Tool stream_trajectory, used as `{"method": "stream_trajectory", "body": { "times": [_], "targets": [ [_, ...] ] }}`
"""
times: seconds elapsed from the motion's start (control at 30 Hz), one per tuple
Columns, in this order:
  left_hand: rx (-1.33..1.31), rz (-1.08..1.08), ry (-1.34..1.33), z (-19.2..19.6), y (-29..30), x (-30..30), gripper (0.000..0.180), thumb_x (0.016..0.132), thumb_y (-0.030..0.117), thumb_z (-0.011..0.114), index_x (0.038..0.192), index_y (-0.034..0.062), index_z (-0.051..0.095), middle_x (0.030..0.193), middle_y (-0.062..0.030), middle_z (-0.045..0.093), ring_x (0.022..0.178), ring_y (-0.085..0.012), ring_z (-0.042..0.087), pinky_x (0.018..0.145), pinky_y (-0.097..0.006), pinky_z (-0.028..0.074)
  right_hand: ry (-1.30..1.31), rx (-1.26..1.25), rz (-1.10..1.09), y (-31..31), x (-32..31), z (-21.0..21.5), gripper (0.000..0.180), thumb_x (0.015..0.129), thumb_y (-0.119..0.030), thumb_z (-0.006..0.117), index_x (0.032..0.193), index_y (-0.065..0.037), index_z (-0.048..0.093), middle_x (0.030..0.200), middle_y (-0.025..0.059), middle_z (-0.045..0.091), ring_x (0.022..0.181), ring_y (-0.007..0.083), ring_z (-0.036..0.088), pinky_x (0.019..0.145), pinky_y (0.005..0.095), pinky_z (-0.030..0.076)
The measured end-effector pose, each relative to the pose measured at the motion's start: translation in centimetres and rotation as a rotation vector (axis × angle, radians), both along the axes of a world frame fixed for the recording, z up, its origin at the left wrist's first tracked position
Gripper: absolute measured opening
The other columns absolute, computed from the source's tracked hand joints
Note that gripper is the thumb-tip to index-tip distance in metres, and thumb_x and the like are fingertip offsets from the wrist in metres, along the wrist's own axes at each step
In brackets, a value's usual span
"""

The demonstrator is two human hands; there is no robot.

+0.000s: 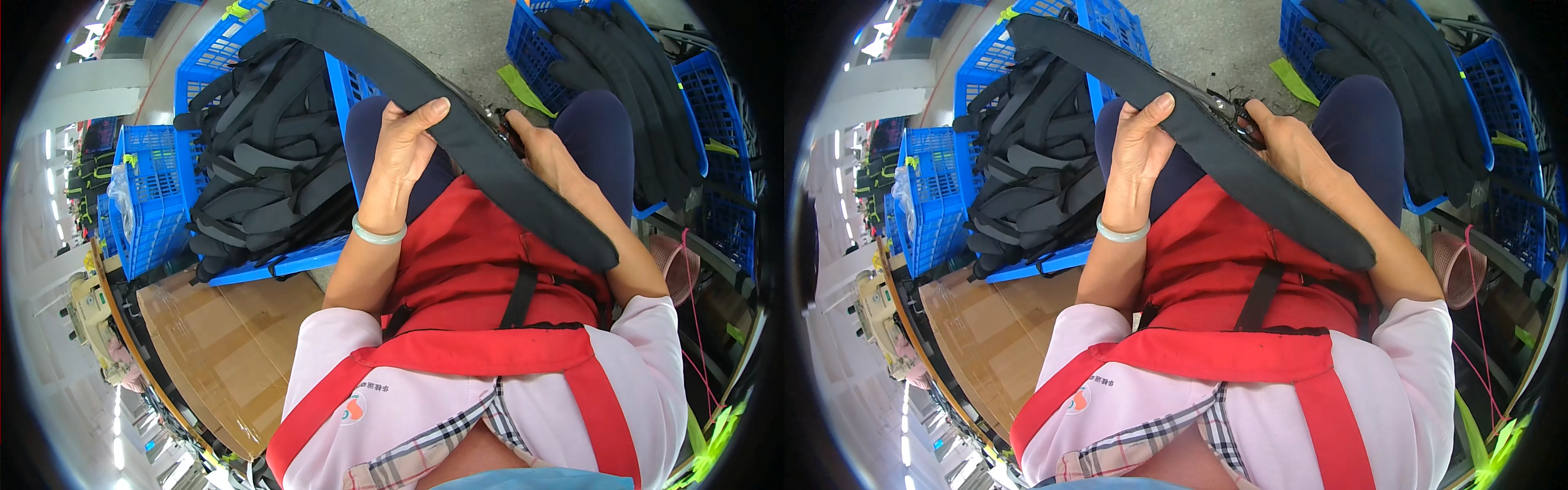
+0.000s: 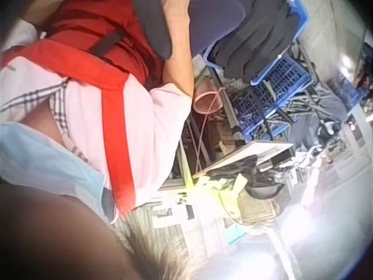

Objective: Trimming the edges of black padded shoulder straps with scissors in a factory setting.

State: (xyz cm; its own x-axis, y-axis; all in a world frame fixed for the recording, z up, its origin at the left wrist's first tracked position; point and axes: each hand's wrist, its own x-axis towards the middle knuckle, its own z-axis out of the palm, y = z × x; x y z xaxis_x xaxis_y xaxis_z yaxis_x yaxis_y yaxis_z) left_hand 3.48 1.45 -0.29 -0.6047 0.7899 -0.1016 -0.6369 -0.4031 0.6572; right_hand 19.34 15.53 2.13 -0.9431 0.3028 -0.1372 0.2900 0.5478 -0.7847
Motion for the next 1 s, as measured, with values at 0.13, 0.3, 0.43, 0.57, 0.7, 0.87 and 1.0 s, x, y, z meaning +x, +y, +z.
{"method": "stream_trajectory", "body": {
  "times": [0.13,0.3,0.43,0.57,0.7,0.87,1.0],
  "targets": [
    [0.015,-0.003,-0.022,-0.1,-0.3,-0.4,0.015,0.081,-0.003,0.070,0.093,0.0044,0.068,0.092,-0.0069,0.069,0.084,-0.0180,0.066,0.080,-0.033,0.054,0.088,-0.060,-0.006,0.0,-0.1,-1.1,0.031,0.084,-0.019,0.065,0.096,0.002,0.046,0.076,0.0283,0.054,0.077,0.0492,0.053,0.063,0.0416,0.044],
    [0.034,-0.036,-0.024,-0.3,0.1,0.1,0.014,0.082,-0.002,0.069,0.095,0.0031,0.067,0.091,-0.0067,0.069,0.084,-0.0175,0.066,0.079,-0.033,0.054,0.174,-0.192,-0.015,0.2,0.4,-2.7,0.033,0.089,-0.025,0.064,0.095,0.003,0.048,0.074,0.0255,0.051,0.071,0.0300,0.062,0.063,0.0374,0.045],
    [0.034,0.165,-0.116,-1.0,0.7,-0.2,0.020,0.090,0.011,0.065,0.109,0.0060,0.061,0.105,-0.0045,0.064,0.099,-0.0188,0.061,0.092,-0.036,0.048,0.295,-1.383,-0.501,-0.2,2.4,-4.9,0.019,0.086,-0.019,0.066,0.094,-0.003,0.060,0.072,0.0083,0.061,0.066,0.0169,0.056,0.061,0.0288,0.044],
    [-0.025,0.085,-0.017,0.8,1.1,1.2,0.022,0.093,0.014,0.062,0.112,0.0036,0.059,0.109,-0.0080,0.064,0.104,-0.0203,0.061,0.094,-0.037,0.048,0.373,-1.309,-0.293,-1.4,0.0,-3.1,0.012,0.086,-0.015,0.062,0.082,-0.004,0.064,0.071,0.0046,0.062,0.062,0.0126,0.054,0.057,0.0236,0.040],
    [-0.029,-0.036,0.070,1.6,2.6,4.3,0.021,0.094,0.014,0.059,0.112,0.0020,0.058,0.110,-0.0089,0.064,0.104,-0.0203,0.061,0.094,-0.035,0.048,0.626,-2.085,-0.300,0.2,-0.4,-1.7,0.012,0.089,-0.012,0.061,0.096,-0.003,0.061,0.084,0.0052,0.062,0.072,0.0142,0.058,0.067,0.0267,0.049],
    [0.070,0.111,-0.070,2.2,4.2,2.5,0.022,0.095,0.014,0.058,0.113,0.0003,0.058,0.109,-0.0112,0.064,0.098,-0.0208,0.064,0.087,-0.035,0.053,0.412,-1.504,-0.272,0.9,1.4,-3.4,0.026,0.086,-0.011,0.063,0.110,-0.003,0.056,0.100,0.0090,0.066,0.075,0.0144,0.064,0.068,0.0233,0.051],
    [-0.076,0.150,0.141,1.9,4.2,3.0,0.026,0.096,0.018,0.057,0.114,-0.0009,0.058,0.112,-0.0122,0.064,0.101,-0.0209,0.063,0.086,-0.032,0.052,0.596,-1.491,-0.278,-1.3,-0.6,0.1,0.022,0.088,-0.026,0.069,0.095,-0.009,0.057,0.080,0.0023,0.061,0.065,0.0112,0.056,0.062,0.0221,0.046]
  ]
}}
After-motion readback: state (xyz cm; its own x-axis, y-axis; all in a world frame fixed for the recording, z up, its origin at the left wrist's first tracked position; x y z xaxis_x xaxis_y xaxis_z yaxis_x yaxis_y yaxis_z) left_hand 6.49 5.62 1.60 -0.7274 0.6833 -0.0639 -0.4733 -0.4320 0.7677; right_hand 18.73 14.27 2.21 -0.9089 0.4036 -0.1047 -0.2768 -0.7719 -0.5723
